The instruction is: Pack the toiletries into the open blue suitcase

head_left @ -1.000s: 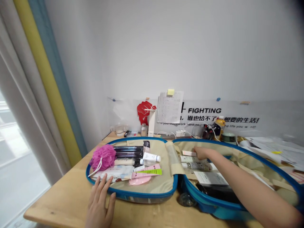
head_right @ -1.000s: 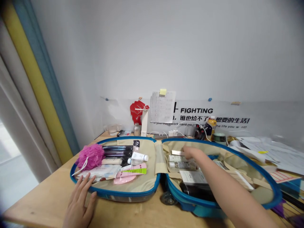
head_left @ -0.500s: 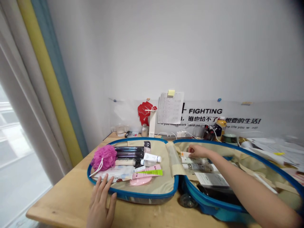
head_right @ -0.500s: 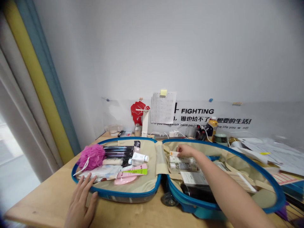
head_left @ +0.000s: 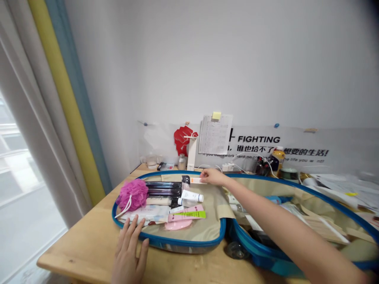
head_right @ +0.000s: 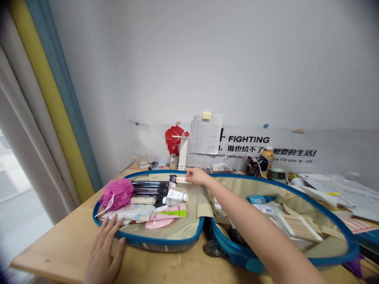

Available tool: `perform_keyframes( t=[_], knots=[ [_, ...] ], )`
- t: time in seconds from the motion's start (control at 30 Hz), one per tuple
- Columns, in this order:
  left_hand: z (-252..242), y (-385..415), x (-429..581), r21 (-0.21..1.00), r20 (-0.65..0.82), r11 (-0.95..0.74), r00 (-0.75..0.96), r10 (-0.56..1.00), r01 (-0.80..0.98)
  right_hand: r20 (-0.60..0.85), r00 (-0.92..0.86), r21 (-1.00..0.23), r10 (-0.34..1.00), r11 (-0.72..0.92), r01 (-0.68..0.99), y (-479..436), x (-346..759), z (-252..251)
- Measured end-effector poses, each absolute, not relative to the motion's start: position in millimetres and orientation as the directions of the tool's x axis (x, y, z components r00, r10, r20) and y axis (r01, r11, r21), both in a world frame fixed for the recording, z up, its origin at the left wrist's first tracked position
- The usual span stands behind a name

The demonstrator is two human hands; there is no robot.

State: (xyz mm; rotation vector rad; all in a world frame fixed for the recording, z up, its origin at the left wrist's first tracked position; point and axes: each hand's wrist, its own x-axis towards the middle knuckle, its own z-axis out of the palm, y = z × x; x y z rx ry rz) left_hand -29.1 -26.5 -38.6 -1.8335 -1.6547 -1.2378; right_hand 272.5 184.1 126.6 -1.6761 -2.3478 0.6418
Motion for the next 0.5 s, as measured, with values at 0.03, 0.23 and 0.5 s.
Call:
perform_keyframes(
  t=[0.03,0.23,0.5],
  knots=[
    [-38.2,-26.6,-28.9,0.264,0.799,-0.239,-0.073,0.597,0.934,-0.105,-0.356,-0.433,0.929,0.28,0.857,185.6,258.8,122.4],
    [-39.2,-26.0,-28.4,0.28,0.794,-0.23,-0.09,0.602,0.932,-0.129,-0.409,-0.375,0.903,0.337,0.864,186.0,220.0,109.2],
    [-40.2,-25.1,-28.7,0.308,0.784,-0.241,-0.102,0.612,0.92,-0.157,-0.388,-0.336,0.908,0.32,0.886,186.8,327.6,146.7]
  ],
)
